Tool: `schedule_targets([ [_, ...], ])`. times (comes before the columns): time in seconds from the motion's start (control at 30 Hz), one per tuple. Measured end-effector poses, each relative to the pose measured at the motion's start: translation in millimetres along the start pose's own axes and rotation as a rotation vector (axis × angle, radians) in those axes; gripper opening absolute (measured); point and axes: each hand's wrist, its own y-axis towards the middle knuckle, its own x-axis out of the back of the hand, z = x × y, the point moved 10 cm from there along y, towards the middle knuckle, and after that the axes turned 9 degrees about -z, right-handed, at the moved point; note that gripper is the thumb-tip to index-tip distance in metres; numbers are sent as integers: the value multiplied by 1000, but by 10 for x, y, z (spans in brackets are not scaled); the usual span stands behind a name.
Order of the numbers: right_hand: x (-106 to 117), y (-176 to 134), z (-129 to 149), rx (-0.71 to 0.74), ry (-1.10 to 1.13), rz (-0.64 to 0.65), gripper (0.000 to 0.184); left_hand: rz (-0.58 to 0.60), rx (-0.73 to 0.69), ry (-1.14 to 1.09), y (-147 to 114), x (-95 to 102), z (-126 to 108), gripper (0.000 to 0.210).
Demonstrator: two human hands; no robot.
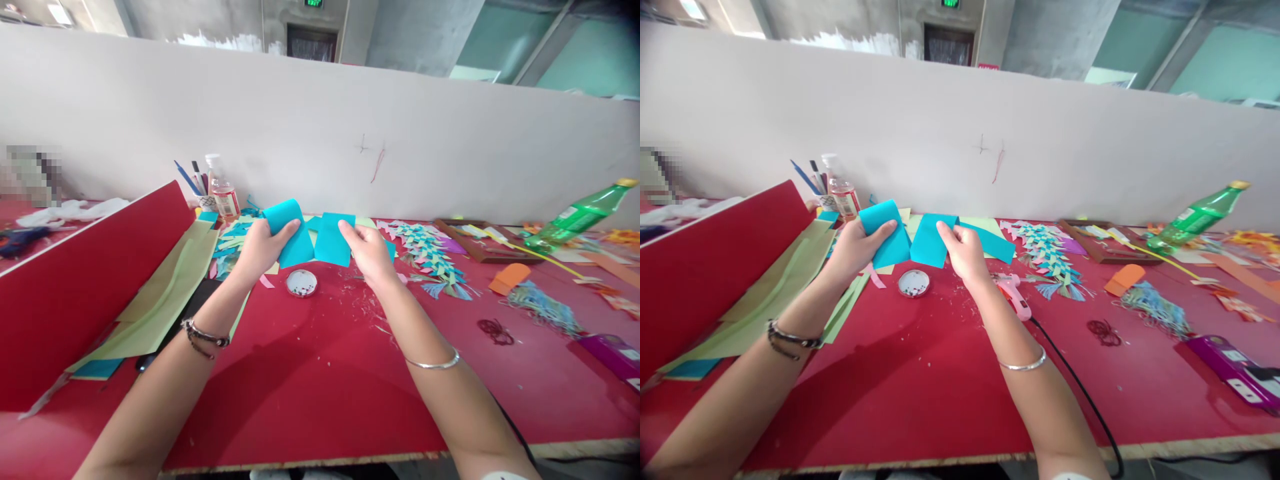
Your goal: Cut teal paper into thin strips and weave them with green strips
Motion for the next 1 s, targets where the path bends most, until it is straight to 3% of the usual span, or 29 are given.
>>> schedule_targets([
  [0.2,136,79,-96,-58,11,-70,44,-112,85,14,96,271,126,30],
  [0.3,269,179,-149,-14,9,-98,37,-153,112,3,119,394,149,29],
  [0.4,582,373,-231,68,-51,-199,23,-141,97,14,120,429,100,28],
  [0.5,1066,635,-278,146,-198,-438,13,-95,82,27,100,395,20,28],
  [0.6,1250,901,-204,240,-486,-545,34,-28,51,36,69,330,-84,30],
  [0.67,1030,1082,-250,255,-812,-395,44,15,14,65,47,294,-153,32],
  [0.73,647,1168,-507,224,-1107,-94,46,55,-23,115,28,269,-198,34],
  [0.87,145,1058,-1110,150,-1190,233,38,99,-98,289,2,273,-239,38],
  [1.0,-91,902,-1648,104,-1176,495,26,80,-156,551,-28,345,-293,42],
])
